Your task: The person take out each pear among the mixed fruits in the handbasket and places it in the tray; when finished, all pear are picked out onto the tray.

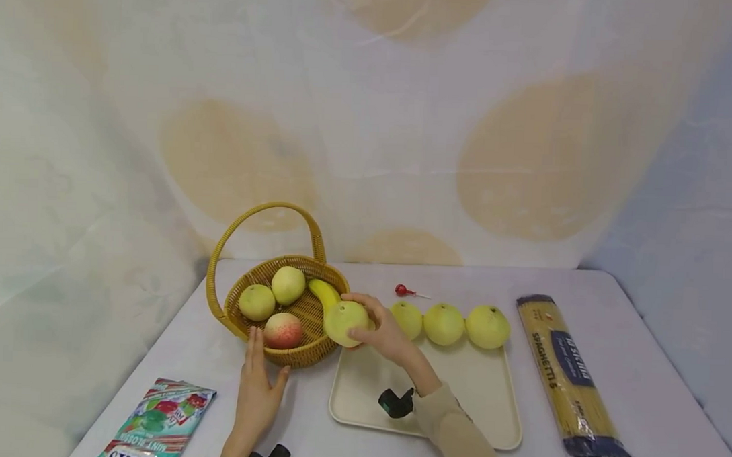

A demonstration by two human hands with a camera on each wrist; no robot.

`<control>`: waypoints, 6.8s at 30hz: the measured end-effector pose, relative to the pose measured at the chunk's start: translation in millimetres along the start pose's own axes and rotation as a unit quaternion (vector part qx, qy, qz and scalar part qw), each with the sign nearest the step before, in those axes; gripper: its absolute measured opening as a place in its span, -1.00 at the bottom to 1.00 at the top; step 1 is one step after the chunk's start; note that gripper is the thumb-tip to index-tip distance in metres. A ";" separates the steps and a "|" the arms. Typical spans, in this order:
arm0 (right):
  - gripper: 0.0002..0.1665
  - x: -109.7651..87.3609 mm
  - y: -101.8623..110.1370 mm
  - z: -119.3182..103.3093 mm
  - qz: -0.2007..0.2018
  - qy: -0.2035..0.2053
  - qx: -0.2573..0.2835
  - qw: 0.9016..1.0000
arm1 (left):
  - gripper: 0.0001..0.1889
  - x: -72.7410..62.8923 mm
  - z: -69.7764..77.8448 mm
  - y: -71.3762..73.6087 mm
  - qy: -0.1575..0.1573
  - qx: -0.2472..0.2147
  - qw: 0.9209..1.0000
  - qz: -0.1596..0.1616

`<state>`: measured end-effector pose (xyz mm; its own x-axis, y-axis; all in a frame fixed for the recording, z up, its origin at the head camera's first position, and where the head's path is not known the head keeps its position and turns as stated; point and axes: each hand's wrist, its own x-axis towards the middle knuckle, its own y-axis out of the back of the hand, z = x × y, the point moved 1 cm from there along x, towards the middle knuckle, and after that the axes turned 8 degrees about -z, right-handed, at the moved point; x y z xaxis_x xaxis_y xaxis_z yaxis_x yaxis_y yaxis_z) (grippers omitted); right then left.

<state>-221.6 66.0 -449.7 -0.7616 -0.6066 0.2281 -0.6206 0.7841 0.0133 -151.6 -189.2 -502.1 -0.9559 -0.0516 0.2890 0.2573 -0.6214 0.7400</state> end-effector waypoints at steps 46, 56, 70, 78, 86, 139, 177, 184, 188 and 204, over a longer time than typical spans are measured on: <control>-0.55 -30.8 5.6 43.5 0.035 -0.026 -0.091 0.995 | -0.01 1.3 -1.1 1.3 -0.003 0.005 1.000 0.002; -0.59 -31.1 9.1 32.7 0.115 -0.012 -0.077 0.990 | -0.03 1.9 0.9 0.2 -0.005 0.001 1.000 -0.004; -0.55 -24.5 6.4 6.8 0.085 0.033 0.010 0.996 | -0.03 0.7 -1.0 1.5 0.003 0.002 1.000 -0.010; -0.53 -2.5 -5.3 -7.2 0.046 0.005 0.006 0.999 | -0.03 0.8 0.0 1.4 0.001 -0.006 1.000 -0.007; -0.57 23.2 -10.2 -14.9 0.022 -0.010 -0.029 0.999 | -0.02 1.1 -0.6 1.3 -0.001 0.002 1.000 -0.001; -0.42 149.7 -24.9 16.6 0.134 -0.174 0.112 0.969 | -0.03 -9.3 2.5 2.0 -0.011 0.002 1.000 0.021; -0.20 164.2 -73.3 27.8 0.086 -0.138 -0.141 0.977 | -0.04 -33.8 14.1 6.3 -0.018 0.008 1.000 0.017; -0.15 171.9 -80.2 34.9 0.093 -0.107 -0.194 0.971 | -0.04 -32.9 14.3 9.2 -0.023 0.004 1.000 0.015; -0.05 173.1 -79.9 42.3 0.086 -0.107 -0.262 0.955 | -0.03 -32.4 13.9 10.4 -0.022 0.008 1.000 0.006; -0.11 164.8 -77.5 39.2 0.071 -0.101 -0.265 0.956 | -0.05 -29.4 15.2 14.0 -0.028 0.013 1.000 -0.002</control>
<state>-306.3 -99.9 -451.3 -0.8850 -0.4599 0.0721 -0.3672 0.7849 0.4991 -117.8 -184.5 -491.0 -0.9478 -0.0037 0.3188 0.2569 -0.6010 0.7568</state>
